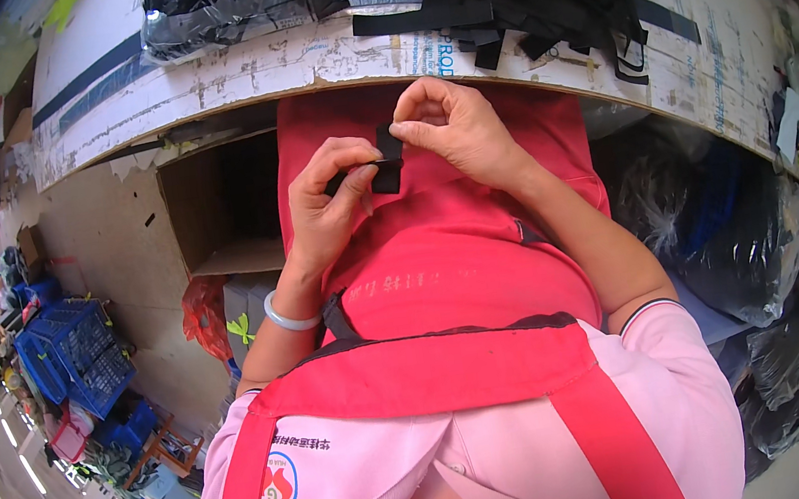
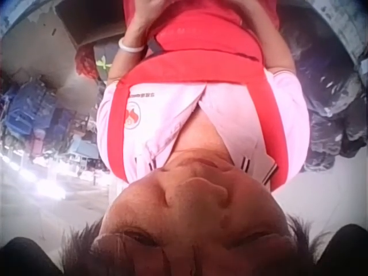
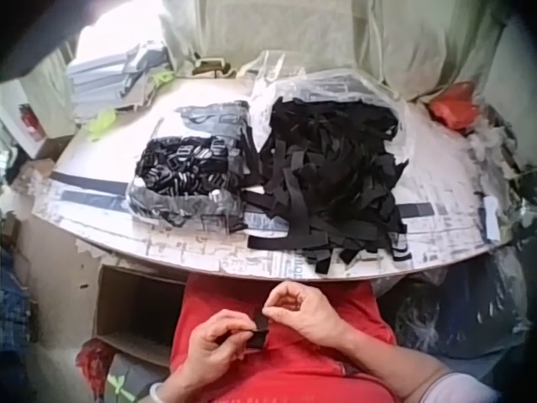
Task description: Assembling plastic buckles onto black nylon webbing straps.
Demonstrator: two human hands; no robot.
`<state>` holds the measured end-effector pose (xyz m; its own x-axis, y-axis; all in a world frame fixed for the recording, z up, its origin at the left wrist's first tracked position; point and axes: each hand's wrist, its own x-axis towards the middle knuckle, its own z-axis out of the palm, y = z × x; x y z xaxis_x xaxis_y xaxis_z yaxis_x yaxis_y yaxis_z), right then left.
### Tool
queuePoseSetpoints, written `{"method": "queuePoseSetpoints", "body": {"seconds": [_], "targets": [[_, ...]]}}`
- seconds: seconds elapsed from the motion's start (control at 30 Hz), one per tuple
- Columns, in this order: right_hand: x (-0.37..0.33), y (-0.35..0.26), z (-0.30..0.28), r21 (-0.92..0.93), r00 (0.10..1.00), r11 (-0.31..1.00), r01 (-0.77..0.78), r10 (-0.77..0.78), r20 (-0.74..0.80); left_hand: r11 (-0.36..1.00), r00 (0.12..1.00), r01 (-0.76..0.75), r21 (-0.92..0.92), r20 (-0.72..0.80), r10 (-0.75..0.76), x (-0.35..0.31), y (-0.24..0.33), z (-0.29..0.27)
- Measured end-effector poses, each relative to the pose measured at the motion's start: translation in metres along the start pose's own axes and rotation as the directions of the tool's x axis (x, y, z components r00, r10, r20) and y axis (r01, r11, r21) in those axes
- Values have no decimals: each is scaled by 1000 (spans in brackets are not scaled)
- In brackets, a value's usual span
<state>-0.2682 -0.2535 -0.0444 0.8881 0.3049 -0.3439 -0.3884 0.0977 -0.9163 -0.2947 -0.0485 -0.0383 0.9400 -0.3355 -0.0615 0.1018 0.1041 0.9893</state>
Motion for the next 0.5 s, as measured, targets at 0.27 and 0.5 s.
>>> {"method": "queuePoseSetpoints", "body": {"seconds": [0.27, 0.5], "targets": [[2, 16, 5, -290, 997, 955, 60, -42, 69, 979, 971, 133, 156, -217, -97, -41, 15, -71], [3, 42, -29, -886, 970, 424, 189, -223, 101, 978, 690, 201, 59, -717, -98, -71, -4, -150]]}}
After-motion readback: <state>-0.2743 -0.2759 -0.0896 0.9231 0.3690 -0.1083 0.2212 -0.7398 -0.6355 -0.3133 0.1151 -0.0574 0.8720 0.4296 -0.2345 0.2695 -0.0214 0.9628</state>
